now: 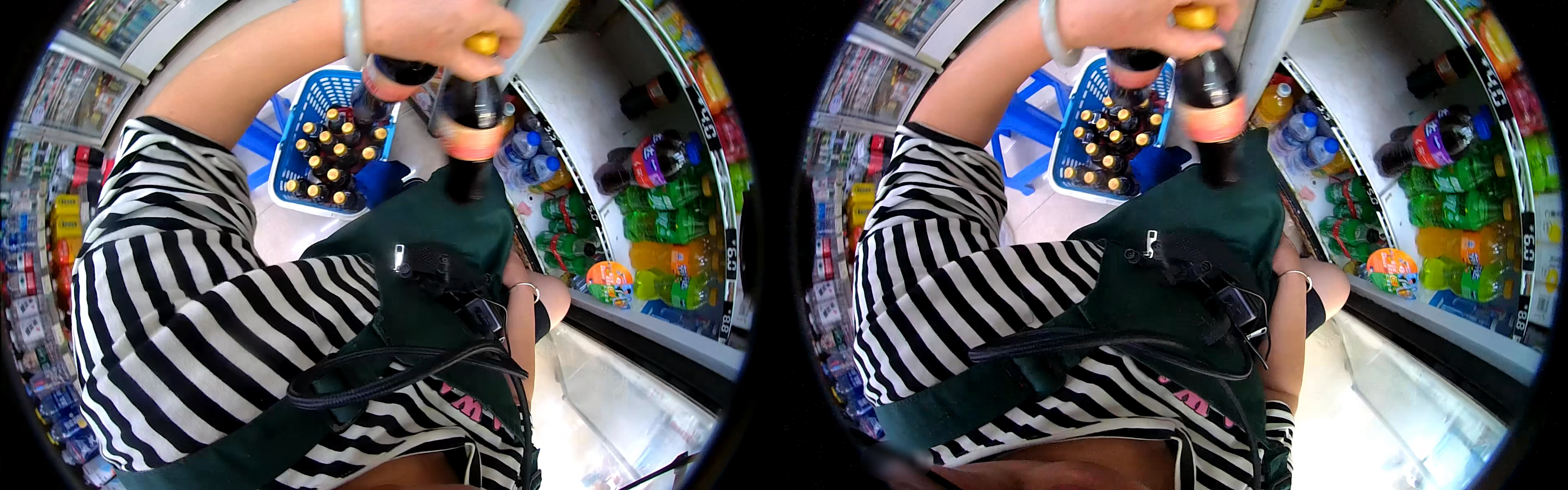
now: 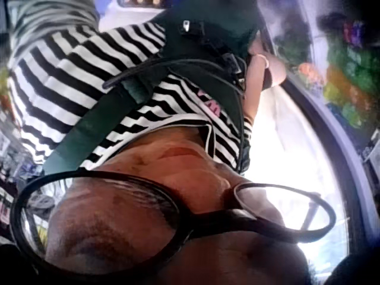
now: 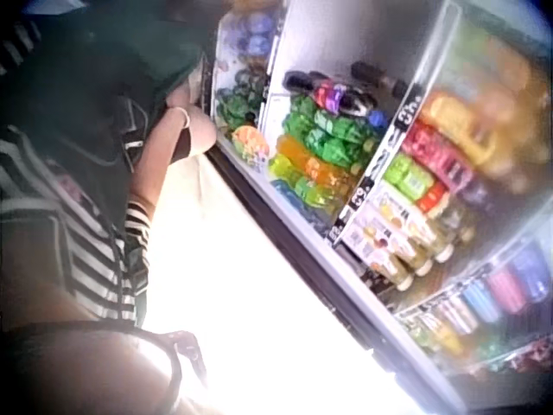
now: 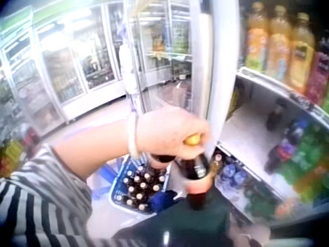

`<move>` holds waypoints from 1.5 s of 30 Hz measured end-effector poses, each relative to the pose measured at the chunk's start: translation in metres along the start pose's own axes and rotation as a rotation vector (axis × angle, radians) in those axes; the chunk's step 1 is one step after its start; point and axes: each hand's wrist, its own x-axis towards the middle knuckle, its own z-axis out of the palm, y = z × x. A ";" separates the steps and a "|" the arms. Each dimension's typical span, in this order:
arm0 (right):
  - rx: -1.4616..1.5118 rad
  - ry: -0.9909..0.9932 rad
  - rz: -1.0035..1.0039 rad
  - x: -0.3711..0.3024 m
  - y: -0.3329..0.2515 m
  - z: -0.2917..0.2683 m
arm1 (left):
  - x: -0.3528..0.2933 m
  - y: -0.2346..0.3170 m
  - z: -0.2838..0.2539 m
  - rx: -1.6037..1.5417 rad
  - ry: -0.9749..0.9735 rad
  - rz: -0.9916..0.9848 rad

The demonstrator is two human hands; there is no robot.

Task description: The person takes various bottled beverages, including juices and sodas, from a refrigerated display case and places them into a blue shopping basket. The person handles the bottles one by one, occasionally inspecting the labels before adding them to the basket.

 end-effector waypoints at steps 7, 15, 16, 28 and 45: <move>-0.028 -0.022 -0.033 0.017 0.000 0.005 | -0.132 -0.030 0.029 0.107 -0.220 -0.360; -0.110 -0.027 0.045 0.014 -0.006 0.003 | -0.196 -0.038 0.076 0.122 -0.121 -0.606; -0.128 -0.026 0.073 0.013 -0.010 0.002 | -0.197 -0.037 0.078 0.105 -0.102 -0.638; -0.070 -0.002 0.227 -0.024 0.001 0.001 | -0.116 -0.051 0.155 -0.173 0.168 -0.657; 0.019 -0.054 0.430 -0.047 -0.022 -0.005 | -0.113 -0.082 0.380 -0.250 -0.082 -1.064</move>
